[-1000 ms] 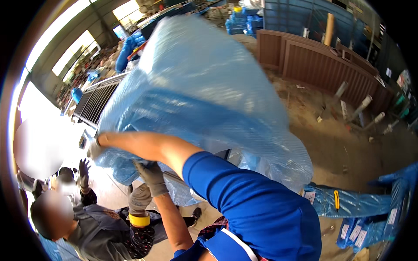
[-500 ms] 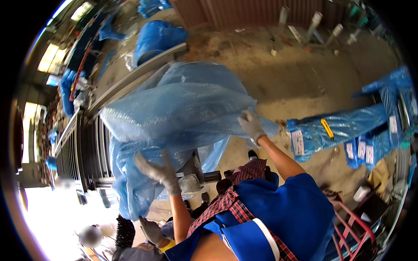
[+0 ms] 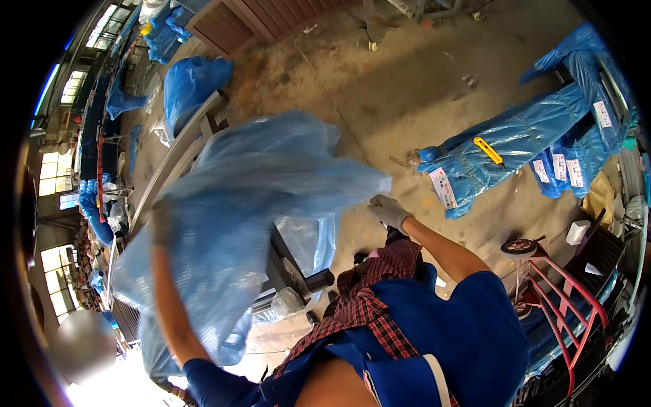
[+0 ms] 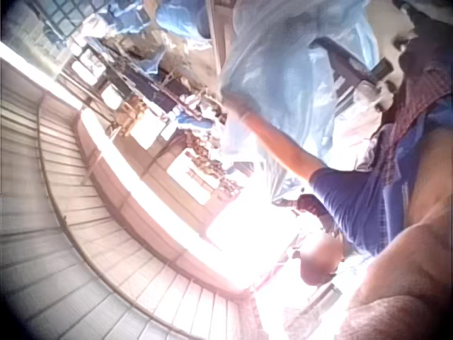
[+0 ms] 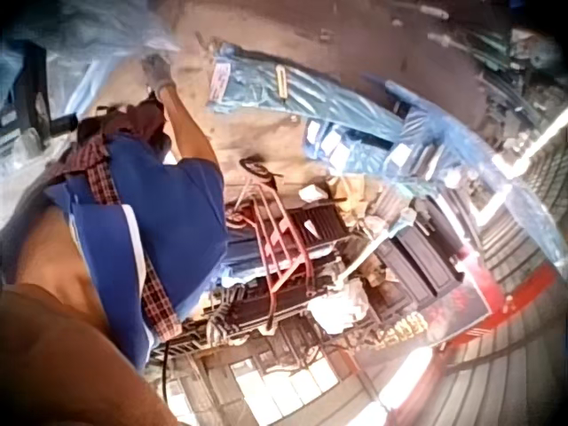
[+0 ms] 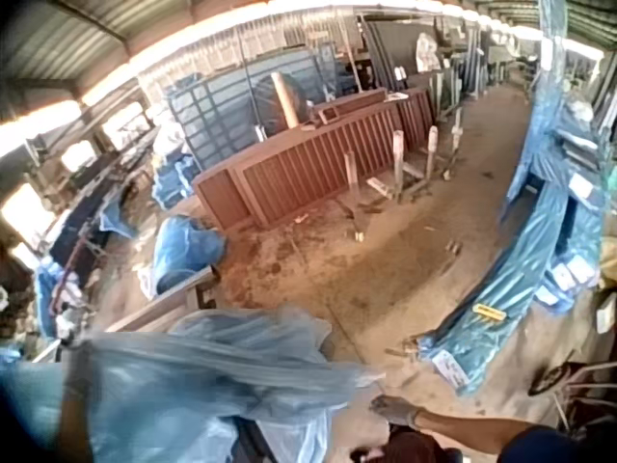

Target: The person wraps a large metal frame with a blue protective sheet, smoothing it over the surface and securing it with tape. They use a utility knife to cut the sheet and tape, then adjust the covering to ensure full coverage of the frame.

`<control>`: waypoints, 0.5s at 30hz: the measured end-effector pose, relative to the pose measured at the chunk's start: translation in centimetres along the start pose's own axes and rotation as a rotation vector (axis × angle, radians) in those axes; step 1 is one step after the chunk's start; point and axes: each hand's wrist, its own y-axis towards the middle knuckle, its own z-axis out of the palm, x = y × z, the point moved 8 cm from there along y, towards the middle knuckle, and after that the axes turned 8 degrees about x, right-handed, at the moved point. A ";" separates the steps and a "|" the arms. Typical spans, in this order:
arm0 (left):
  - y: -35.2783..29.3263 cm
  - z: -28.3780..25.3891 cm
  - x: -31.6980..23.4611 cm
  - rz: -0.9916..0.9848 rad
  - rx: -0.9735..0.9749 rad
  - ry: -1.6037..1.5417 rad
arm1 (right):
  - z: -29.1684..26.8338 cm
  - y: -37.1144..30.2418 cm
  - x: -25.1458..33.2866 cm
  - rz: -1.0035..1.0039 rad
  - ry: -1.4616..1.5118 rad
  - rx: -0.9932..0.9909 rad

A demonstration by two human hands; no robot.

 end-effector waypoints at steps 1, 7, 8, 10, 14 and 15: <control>-2.2 -5.3 1.6 -0.023 -0.144 -0.053 | 0.4 0.1 0.2 0.052 0.005 0.062; -34.6 -14.2 17.0 -0.479 -0.818 -0.208 | 3.4 3.7 0.8 -0.400 -0.317 0.103; -41.7 -10.8 19.8 -0.557 -0.862 -0.348 | 4.1 3.8 1.9 -0.203 -0.238 0.185; -52.5 -3.8 23.3 -0.606 -0.902 -0.791 | 4.7 1.2 8.1 0.095 -0.050 0.323; -50.0 0.0 23.8 -0.510 -0.575 -1.116 | 8.8 4.4 10.9 -0.089 -0.224 0.415; -49.8 -2.6 22.9 -0.491 -0.259 -0.620 | 10.0 4.4 12.3 -0.139 -0.240 0.478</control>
